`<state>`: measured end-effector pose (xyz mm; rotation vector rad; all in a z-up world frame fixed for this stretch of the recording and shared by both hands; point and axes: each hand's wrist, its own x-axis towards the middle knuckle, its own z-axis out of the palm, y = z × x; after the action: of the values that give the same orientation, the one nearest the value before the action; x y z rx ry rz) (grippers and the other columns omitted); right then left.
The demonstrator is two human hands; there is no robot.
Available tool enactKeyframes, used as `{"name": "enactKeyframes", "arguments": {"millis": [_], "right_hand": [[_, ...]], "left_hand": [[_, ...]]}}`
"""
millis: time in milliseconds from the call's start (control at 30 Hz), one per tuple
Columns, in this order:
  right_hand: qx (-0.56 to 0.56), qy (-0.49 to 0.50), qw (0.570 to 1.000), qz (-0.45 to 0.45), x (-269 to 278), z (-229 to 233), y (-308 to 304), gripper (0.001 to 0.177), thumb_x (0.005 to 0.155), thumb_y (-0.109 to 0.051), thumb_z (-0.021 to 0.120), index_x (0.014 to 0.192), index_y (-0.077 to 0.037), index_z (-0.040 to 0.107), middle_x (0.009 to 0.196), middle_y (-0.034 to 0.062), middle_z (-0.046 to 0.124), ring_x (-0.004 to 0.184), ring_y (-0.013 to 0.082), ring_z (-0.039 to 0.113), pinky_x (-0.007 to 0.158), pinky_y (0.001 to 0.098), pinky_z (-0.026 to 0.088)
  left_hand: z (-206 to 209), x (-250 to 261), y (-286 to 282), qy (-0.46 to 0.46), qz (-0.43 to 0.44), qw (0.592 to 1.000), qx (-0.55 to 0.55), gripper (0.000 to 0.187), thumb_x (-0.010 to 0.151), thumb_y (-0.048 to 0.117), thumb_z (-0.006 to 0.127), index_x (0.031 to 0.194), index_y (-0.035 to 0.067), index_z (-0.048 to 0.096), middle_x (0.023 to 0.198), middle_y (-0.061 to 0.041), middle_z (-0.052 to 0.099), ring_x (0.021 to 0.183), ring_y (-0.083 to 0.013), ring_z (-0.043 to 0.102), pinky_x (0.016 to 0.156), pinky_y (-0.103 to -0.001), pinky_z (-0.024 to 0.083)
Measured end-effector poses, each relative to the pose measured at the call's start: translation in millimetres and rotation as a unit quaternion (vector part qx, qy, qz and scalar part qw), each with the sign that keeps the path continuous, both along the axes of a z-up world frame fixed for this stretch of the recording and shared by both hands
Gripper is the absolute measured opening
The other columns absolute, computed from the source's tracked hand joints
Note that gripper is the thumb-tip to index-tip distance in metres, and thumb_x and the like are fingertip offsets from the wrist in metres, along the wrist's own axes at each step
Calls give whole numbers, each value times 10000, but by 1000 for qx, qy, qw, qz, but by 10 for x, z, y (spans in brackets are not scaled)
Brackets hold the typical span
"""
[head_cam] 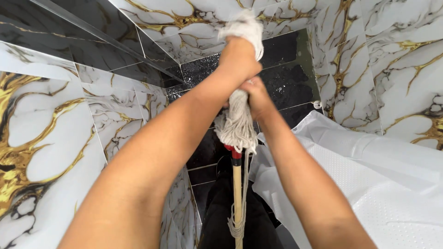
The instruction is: Mopping the floor and wringing out the mop head manually in a shower area.
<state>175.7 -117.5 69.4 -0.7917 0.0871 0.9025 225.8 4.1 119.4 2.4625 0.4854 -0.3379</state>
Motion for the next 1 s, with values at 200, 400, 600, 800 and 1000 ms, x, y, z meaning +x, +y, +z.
{"name": "enactKeyframes", "arguments": {"millis": [200, 400, 600, 800, 1000], "right_hand": [[-32, -15, 999, -24, 243, 130, -21, 338, 872, -91, 647, 1207, -47, 631, 1089, 50, 745, 993, 198, 738, 936, 441, 572], [210, 88, 970, 82, 121, 192, -324, 416, 823, -363, 725, 1111, -110, 564, 756, -6, 524, 618, 135, 516, 647, 328, 444], [368, 201, 905, 70, -284, 227, -183, 440, 857, -436, 750, 1092, -124, 549, 687, -54, 514, 598, 86, 507, 624, 270, 448], [512, 225, 822, 113, -394, 288, -125, 432, 903, -477, 738, 1079, -127, 556, 715, -92, 524, 567, 56, 528, 600, 242, 451], [393, 287, 862, 143, -219, 172, -306, 221, 914, -255, 695, 1053, -148, 560, 786, -89, 548, 647, 44, 528, 695, 250, 458]], "left_hand": [[730, 219, -127, 77, -76, 994, -34, 796, 582, 284, 916, 1289, 120, 590, 1208, -185, 615, 1062, -361, 660, 909, -458, 555], [300, -577, 332, 19, 262, 867, -424, 689, 918, 427, 805, 1280, -119, 592, 855, -186, 478, 747, -393, 371, 652, -538, 284], [-840, -988, -134, 134, 292, 641, -697, 1056, 815, 927, 436, 1427, 67, 474, 1063, -267, 698, 930, -459, 643, 711, -505, 477], [-661, -398, -85, -23, 39, 472, -881, 725, 872, 525, 605, 1326, -38, 558, 1153, -257, 716, 1031, -377, 709, 961, -429, 594], [-608, -9, -25, 46, 279, 734, -618, 345, 700, 145, 752, 954, -84, 703, 875, -245, 713, 743, -410, 680, 674, -513, 585]]}}
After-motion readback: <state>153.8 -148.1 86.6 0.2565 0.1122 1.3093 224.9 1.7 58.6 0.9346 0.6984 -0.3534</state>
